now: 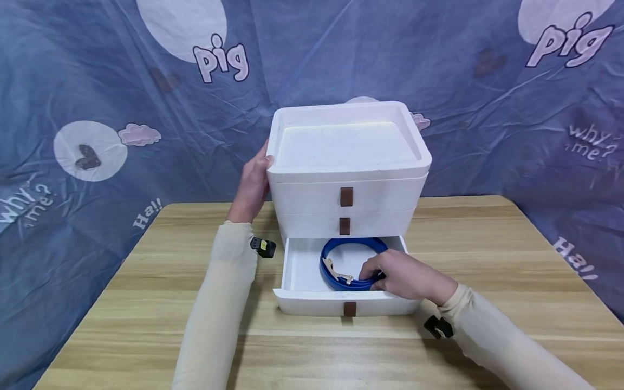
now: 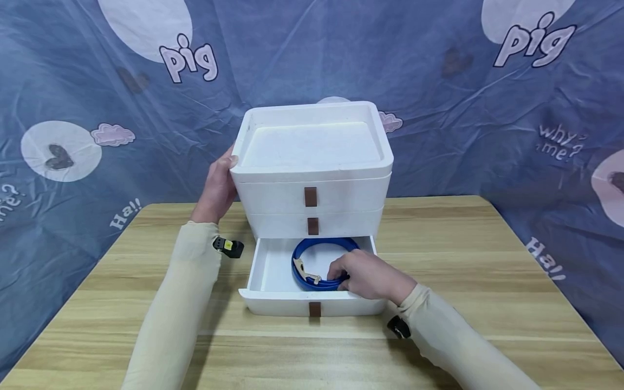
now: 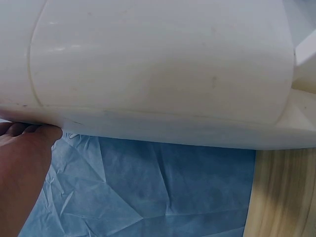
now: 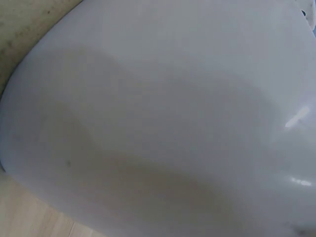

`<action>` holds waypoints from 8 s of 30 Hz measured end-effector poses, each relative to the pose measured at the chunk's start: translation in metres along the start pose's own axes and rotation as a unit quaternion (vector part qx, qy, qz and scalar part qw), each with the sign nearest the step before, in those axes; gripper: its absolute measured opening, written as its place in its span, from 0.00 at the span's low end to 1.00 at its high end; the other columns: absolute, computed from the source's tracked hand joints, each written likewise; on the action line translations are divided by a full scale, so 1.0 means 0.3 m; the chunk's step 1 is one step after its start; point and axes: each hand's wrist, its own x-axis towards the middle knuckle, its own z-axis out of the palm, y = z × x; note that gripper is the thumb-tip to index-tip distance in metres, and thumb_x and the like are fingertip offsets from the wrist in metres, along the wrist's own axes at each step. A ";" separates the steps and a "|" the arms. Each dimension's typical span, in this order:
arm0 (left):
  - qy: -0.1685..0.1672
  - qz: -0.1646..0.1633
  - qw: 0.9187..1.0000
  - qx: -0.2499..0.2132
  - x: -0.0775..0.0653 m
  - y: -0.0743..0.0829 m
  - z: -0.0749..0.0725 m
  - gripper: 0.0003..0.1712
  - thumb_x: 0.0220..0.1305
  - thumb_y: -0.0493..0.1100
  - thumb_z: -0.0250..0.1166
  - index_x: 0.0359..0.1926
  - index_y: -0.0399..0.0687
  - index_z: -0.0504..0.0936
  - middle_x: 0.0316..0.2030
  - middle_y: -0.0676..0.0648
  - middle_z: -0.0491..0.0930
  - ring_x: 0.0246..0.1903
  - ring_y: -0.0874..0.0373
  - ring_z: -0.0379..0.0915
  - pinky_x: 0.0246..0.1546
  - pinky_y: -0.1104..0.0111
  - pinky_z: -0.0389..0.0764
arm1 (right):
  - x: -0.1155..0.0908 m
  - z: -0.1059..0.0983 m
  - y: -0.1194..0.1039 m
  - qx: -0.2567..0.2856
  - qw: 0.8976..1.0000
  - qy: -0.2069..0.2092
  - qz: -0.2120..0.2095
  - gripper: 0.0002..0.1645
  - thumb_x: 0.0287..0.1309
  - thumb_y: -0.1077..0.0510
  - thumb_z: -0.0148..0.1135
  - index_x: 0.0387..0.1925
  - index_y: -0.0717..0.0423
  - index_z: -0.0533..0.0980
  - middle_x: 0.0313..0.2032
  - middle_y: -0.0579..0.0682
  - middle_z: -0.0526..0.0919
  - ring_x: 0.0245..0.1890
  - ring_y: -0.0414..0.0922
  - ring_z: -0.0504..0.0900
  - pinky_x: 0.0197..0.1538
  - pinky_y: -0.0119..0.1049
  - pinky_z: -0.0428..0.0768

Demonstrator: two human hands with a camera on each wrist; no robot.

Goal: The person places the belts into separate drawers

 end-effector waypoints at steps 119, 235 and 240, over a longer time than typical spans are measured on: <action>-0.016 0.002 0.999 0.029 -0.005 0.000 -0.002 0.37 0.67 0.46 0.43 0.77 0.44 0.52 0.75 0.46 0.52 0.71 0.57 0.50 0.68 0.63 0.57 | -0.137 0.276 -0.148 0.532 0.835 0.086 0.112 0.17 0.67 0.65 0.56 0.50 0.78 0.75 0.44 0.68 0.83 0.46 0.59 0.83 0.45 0.44 0.83; -0.010 -0.006 1.000 0.007 -0.008 -0.011 -0.004 0.39 0.65 0.51 0.47 0.77 0.50 0.54 0.73 0.50 0.56 0.70 0.58 0.53 0.67 0.62 0.57 | -0.084 0.242 -0.121 0.433 0.875 0.144 0.162 0.17 0.64 0.61 0.61 0.49 0.70 0.81 0.43 0.58 0.86 0.44 0.47 0.84 0.42 0.37 0.81; -0.011 -0.002 1.000 -0.005 -0.007 -0.016 -0.001 0.40 0.64 0.49 0.47 0.76 0.47 0.54 0.73 0.48 0.56 0.69 0.56 0.54 0.67 0.62 0.58 | -0.086 0.240 -0.122 0.421 0.879 0.145 0.173 0.17 0.64 0.61 0.61 0.49 0.70 0.81 0.42 0.57 0.86 0.41 0.48 0.83 0.40 0.37 0.81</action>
